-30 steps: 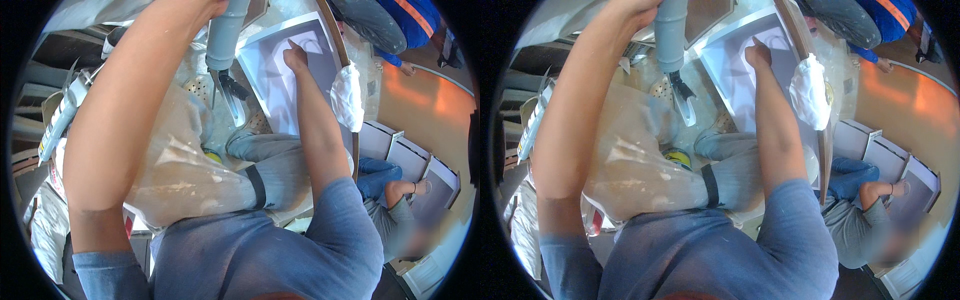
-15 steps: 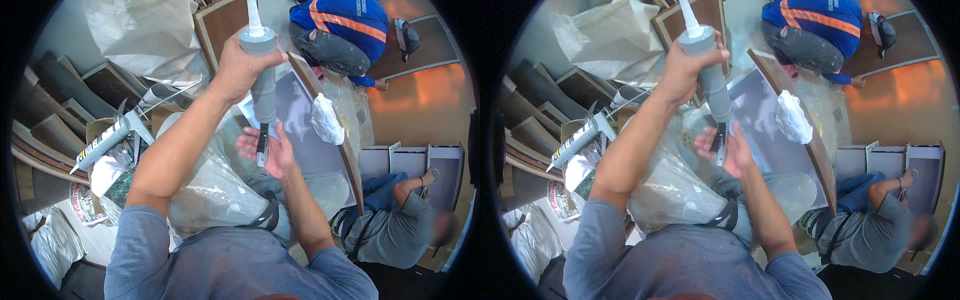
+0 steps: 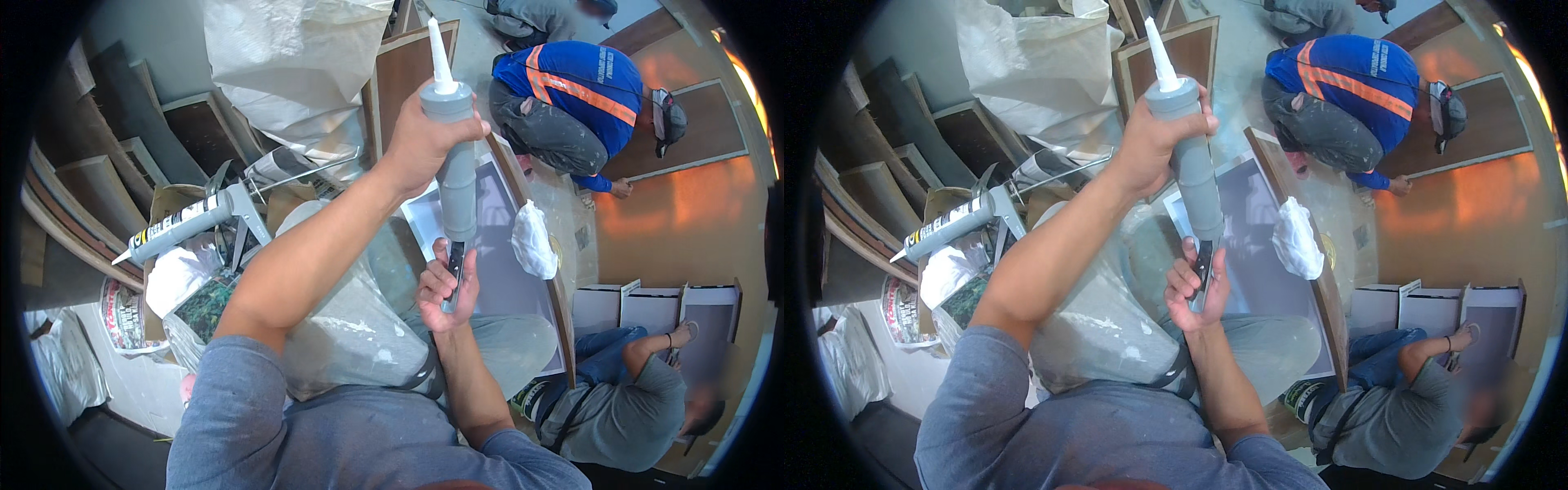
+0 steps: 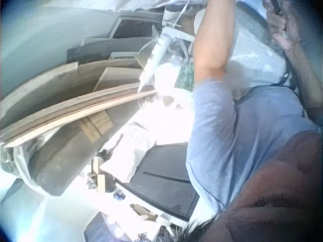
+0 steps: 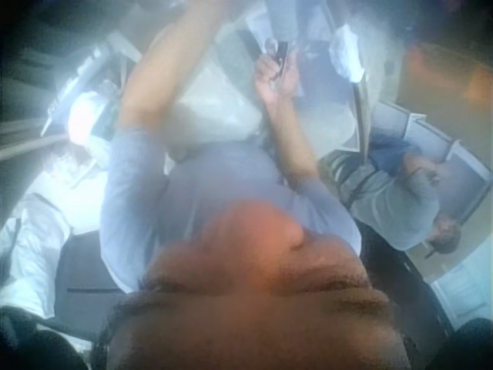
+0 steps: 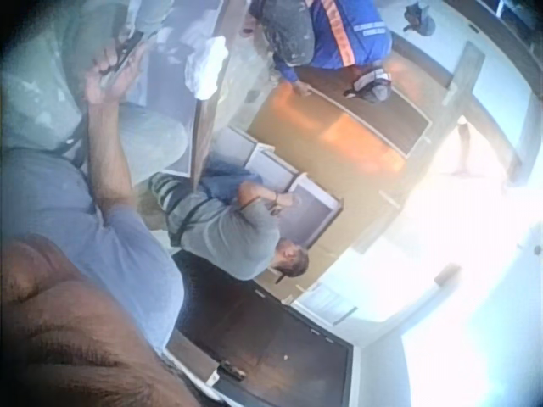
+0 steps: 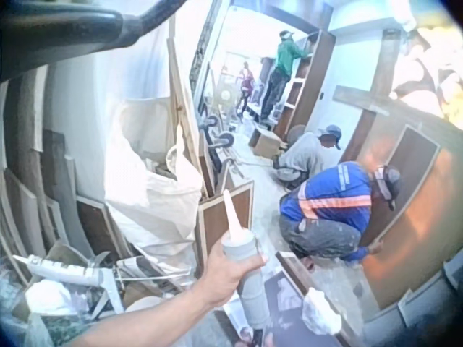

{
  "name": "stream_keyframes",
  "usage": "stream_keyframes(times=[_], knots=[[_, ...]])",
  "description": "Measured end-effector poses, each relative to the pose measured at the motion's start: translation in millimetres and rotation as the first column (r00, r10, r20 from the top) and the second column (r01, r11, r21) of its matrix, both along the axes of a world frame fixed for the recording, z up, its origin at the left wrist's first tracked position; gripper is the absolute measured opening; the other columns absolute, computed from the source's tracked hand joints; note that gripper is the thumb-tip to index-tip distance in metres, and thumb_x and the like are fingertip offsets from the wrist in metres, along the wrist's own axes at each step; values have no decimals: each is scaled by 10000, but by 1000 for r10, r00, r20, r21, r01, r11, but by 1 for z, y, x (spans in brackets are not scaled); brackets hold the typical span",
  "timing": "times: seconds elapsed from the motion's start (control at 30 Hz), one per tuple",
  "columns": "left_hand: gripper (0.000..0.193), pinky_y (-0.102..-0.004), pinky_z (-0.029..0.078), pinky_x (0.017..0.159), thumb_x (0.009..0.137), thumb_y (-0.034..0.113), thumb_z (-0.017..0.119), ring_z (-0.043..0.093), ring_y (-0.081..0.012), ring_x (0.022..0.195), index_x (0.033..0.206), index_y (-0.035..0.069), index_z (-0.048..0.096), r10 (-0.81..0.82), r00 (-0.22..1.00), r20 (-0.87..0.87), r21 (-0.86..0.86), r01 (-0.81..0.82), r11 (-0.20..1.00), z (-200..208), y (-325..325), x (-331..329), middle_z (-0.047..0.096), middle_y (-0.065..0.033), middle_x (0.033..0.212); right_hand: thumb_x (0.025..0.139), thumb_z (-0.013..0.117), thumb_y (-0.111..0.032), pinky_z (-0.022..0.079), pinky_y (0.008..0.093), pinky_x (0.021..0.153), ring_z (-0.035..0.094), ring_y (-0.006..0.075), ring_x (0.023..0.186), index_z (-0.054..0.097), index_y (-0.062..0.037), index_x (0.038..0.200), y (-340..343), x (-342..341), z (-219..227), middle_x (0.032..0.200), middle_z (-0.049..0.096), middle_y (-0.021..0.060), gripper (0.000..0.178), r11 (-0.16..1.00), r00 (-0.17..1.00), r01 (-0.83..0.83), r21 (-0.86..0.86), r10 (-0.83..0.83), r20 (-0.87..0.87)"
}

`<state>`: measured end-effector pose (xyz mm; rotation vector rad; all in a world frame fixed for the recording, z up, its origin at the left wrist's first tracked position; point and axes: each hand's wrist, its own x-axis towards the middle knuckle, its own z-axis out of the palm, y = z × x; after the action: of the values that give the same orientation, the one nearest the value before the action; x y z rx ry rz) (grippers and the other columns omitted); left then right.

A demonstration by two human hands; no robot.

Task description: The person applies adhesive to the edges of a wooden drawer using a caulking gun and then wipes the edges with a cloth. The person is sitting on the floor in a workshop environment.

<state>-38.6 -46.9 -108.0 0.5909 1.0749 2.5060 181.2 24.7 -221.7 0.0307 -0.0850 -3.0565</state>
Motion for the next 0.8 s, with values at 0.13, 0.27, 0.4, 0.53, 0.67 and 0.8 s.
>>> stream_keyframes(times=[0.13, 0.27, 0.4, 0.53, 0.67, 0.8], knots=[[405, -332, 523, 821, 795, 44, 814, 644, -149, 908, 1140, 44, 603, -52, 999, -12, 36, 53, 998, -2, 5, 4, 652, -40, 988, 1051, 478, -593, 557, 337, 624, 592, 177, 681, 464, -61, 1365, 1, 0, 1, 759, 586, 49, 618, 996, 1000, 19, 86, -20, 10], [409, -328, 525, 828, 795, 44, 822, 643, -142, 929, 1145, 38, 610, -67, 998, -10, 40, 68, 997, 0, 5, 6, 652, -34, 1001, 1017, 484, -660, 545, 341, 597, 574, 183, 657, 473, -69, 1326, 2, 3, -2, 740, 563, 44, 667, 995, 999, 20, 101, -24, 36], [410, -324, 528, 832, 794, 32, 821, 645, -142, 934, 1144, 36, 609, -74, 997, -16, 12, 74, 997, 2, 3, 4, 653, -34, 1011, 999, 477, -703, 537, 338, 590, 568, 184, 652, 482, -81, 1285, 2, 1, -7, 734, 556, 43, 685, 996, 1000, -2, 85, 0, 21], [410, -325, 528, 838, 793, 23, 820, 644, -142, 939, 1141, 41, 605, -67, 998, -22, 16, 67, 998, 1, 4, 6, 652, -32, 1007, 994, 474, -715, 537, 347, 590, 578, 191, 649, 483, -86, 1255, 5, 0, -7, 738, 563, 49, 681, 995, 1000, -10, 95, 7, 25], [400, -326, 527, 841, 794, 17, 818, 643, -141, 936, 1128, 48, 601, -37, 999, -18, 10, 38, 999, 1, 3, 7, 650, -32, 1002, 991, 478, -718, 536, 361, 600, 579, 198, 640, 483, -81, 1277, 15, 4, -2, 750, 582, 55, 698, 988, 994, -23, 153, 6, 110], [368, -324, 542, 824, 782, 63, 843, 652, -127, 884, 1060, 48, 603, 88, 996, 13, -18, -88, 996, 2, 2, 1, 664, -24, 940, 1007, 520, -657, 498, 312, 589, 542, 154, 615, 534, -67, 1281, 41, 6, 20, 751, 583, 33, 650, 624, 854, -292, 725, -171, 491]])
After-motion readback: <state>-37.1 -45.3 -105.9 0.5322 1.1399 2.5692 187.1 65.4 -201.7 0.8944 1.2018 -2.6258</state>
